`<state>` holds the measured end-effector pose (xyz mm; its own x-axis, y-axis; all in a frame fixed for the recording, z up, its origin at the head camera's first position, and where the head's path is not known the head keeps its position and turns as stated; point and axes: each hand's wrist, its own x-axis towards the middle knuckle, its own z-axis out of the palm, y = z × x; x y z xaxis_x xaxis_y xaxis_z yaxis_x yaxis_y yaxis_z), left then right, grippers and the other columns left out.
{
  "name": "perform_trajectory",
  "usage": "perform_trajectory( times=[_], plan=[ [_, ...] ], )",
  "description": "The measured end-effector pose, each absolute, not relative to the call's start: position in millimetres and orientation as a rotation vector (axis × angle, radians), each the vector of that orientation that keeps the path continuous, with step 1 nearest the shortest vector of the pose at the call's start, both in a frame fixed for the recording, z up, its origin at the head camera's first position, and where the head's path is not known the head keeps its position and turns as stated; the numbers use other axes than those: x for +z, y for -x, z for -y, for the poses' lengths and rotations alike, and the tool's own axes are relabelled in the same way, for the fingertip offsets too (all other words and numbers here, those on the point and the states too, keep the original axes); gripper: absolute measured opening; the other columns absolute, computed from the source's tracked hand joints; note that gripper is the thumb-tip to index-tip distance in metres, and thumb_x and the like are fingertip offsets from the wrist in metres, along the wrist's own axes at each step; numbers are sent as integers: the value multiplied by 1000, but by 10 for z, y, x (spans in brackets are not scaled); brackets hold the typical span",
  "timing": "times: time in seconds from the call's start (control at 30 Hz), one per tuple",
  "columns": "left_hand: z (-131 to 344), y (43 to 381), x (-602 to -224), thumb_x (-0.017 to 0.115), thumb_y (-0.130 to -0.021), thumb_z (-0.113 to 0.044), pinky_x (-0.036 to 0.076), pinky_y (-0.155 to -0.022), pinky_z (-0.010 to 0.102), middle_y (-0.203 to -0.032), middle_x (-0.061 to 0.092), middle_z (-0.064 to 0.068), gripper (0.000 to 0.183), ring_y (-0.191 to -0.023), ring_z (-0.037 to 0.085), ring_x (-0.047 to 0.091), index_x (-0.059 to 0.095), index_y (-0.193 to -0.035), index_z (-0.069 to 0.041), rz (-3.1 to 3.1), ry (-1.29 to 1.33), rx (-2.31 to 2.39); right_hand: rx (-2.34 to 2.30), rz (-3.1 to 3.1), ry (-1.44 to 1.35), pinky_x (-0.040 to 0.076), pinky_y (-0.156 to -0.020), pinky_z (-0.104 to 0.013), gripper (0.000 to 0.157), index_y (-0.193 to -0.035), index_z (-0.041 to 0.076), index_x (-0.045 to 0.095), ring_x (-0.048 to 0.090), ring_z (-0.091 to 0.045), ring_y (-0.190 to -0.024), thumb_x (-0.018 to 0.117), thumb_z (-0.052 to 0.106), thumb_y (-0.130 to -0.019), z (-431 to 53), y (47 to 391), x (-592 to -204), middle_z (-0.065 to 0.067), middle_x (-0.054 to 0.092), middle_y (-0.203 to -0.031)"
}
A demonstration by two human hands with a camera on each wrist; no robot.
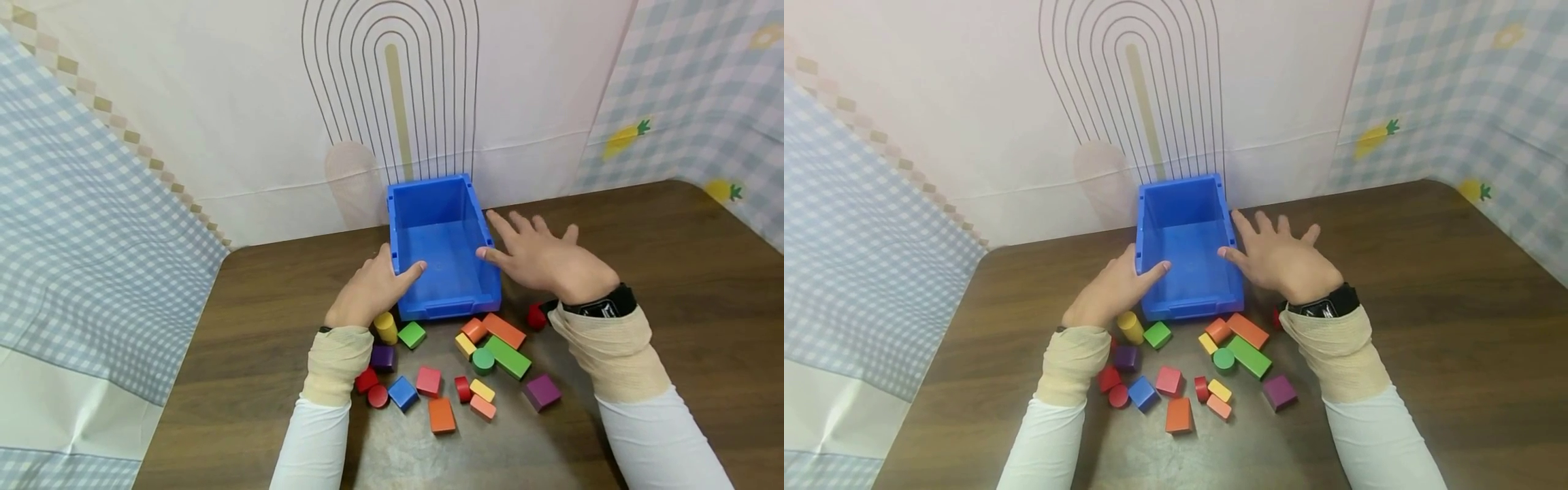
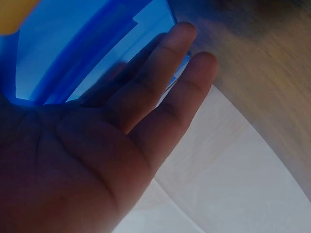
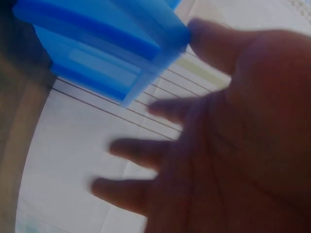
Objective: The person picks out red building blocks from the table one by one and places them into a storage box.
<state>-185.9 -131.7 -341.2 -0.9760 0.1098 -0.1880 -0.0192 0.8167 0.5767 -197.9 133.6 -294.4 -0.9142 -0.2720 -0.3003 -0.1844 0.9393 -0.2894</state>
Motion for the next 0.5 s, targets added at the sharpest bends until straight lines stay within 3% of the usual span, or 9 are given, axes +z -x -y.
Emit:
perform_trajectory(
  times=[0.2,0.37,0.5],
  plan=[
    [1323,1858,-3413,49,-100,-69,54,-104,53,-152,56,18,91,-121,32,66,31,-162,-4,-2807,-48,828,-407,-2492,434,35,-111,-75,88,-164,-10,13,34,-60,-146,41,54,-111,-1379,1986,-2953,-41,31,-160],
    [1323,1849,-3421,42,-102,-51,47,-113,53,-160,47,17,82,-129,32,59,24,-166,-3,-2808,-22,817,-386,-2498,455,38,-110,-73,86,-161,-14,17,38,-59,-144,48,49,-110,-1393,1986,-2960,-41,36,-158],
    [1303,1838,-3407,40,-102,-47,46,-114,54,-160,48,17,79,-129,34,59,25,-166,-3,-2817,0,822,-373,-2508,433,40,-109,-73,88,-161,-13,19,40,-58,-143,53,49,-108,-1423,1972,-2945,-40,37,-158]
  ],
)
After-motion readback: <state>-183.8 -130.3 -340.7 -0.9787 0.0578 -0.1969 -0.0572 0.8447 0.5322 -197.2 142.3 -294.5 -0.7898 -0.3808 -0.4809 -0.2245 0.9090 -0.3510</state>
